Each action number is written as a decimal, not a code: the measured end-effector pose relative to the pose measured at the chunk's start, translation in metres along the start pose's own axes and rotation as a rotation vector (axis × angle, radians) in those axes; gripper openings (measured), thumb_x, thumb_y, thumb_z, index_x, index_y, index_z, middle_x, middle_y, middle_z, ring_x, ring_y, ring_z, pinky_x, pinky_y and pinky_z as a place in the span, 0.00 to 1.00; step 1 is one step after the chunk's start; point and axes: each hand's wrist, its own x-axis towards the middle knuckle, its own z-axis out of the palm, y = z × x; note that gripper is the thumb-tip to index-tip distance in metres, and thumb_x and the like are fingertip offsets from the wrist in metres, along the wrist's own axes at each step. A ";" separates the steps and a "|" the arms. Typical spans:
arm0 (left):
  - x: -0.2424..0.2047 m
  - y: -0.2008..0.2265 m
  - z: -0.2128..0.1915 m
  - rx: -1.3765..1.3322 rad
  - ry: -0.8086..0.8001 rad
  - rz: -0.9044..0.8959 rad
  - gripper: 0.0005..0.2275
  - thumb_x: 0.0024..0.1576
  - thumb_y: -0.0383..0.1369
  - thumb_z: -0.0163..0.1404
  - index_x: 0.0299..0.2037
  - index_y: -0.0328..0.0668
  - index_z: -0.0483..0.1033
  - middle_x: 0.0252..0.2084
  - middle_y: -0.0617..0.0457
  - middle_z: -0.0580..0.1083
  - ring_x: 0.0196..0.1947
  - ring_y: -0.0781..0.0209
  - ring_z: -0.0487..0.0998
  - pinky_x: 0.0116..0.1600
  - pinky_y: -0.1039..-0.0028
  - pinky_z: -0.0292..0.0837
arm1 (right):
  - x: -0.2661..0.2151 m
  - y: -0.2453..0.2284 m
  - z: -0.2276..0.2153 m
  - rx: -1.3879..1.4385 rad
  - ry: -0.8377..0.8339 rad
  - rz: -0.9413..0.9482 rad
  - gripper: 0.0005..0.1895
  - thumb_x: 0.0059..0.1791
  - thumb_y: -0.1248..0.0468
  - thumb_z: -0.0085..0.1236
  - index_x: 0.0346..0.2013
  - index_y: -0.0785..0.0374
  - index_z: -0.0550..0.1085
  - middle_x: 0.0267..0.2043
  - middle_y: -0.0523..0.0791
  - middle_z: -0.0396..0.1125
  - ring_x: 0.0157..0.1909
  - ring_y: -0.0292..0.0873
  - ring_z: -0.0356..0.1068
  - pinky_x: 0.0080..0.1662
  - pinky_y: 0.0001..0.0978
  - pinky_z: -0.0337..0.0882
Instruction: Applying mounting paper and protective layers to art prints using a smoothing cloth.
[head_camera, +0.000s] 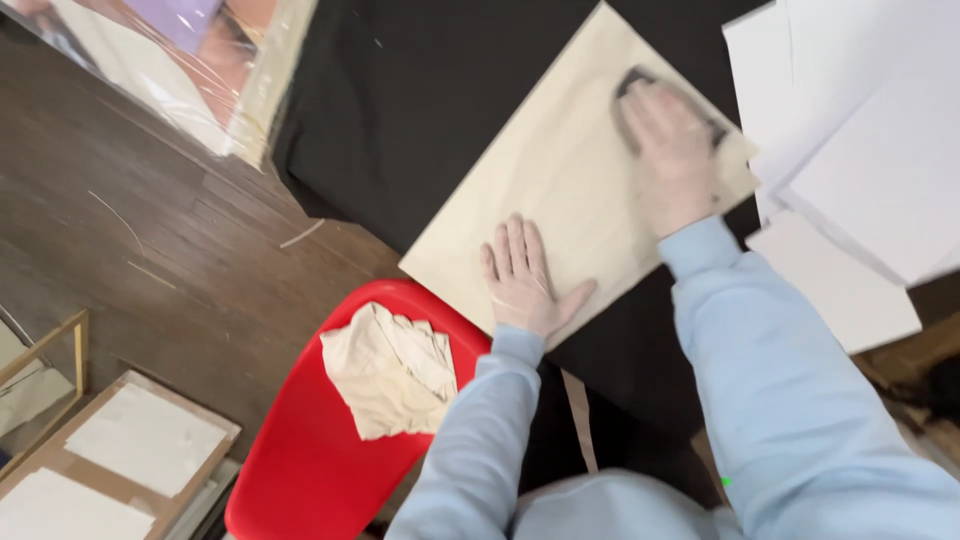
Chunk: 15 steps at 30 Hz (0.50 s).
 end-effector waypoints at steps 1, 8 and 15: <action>-0.002 -0.001 0.001 0.001 0.005 0.012 0.55 0.47 0.68 0.49 0.74 0.28 0.47 0.78 0.37 0.48 0.78 0.41 0.42 0.77 0.47 0.28 | 0.013 -0.002 -0.010 0.068 0.002 0.091 0.22 0.55 0.74 0.43 0.64 0.69 0.72 0.68 0.52 0.64 0.70 0.53 0.63 0.68 0.42 0.65; 0.002 -0.006 0.005 0.150 -0.186 0.030 0.55 0.43 0.68 0.50 0.72 0.29 0.49 0.76 0.38 0.48 0.77 0.39 0.41 0.74 0.45 0.29 | -0.008 -0.088 0.003 0.173 -0.182 -0.355 0.20 0.49 0.67 0.47 0.54 0.65 0.74 0.59 0.49 0.70 0.63 0.51 0.66 0.62 0.42 0.66; 0.000 -0.009 0.000 -0.072 0.064 0.050 0.53 0.47 0.66 0.52 0.74 0.29 0.53 0.77 0.38 0.53 0.78 0.40 0.49 0.76 0.44 0.38 | 0.066 -0.016 0.014 0.271 -0.071 -0.063 0.21 0.56 0.74 0.41 0.63 0.69 0.72 0.69 0.53 0.65 0.71 0.53 0.63 0.70 0.41 0.66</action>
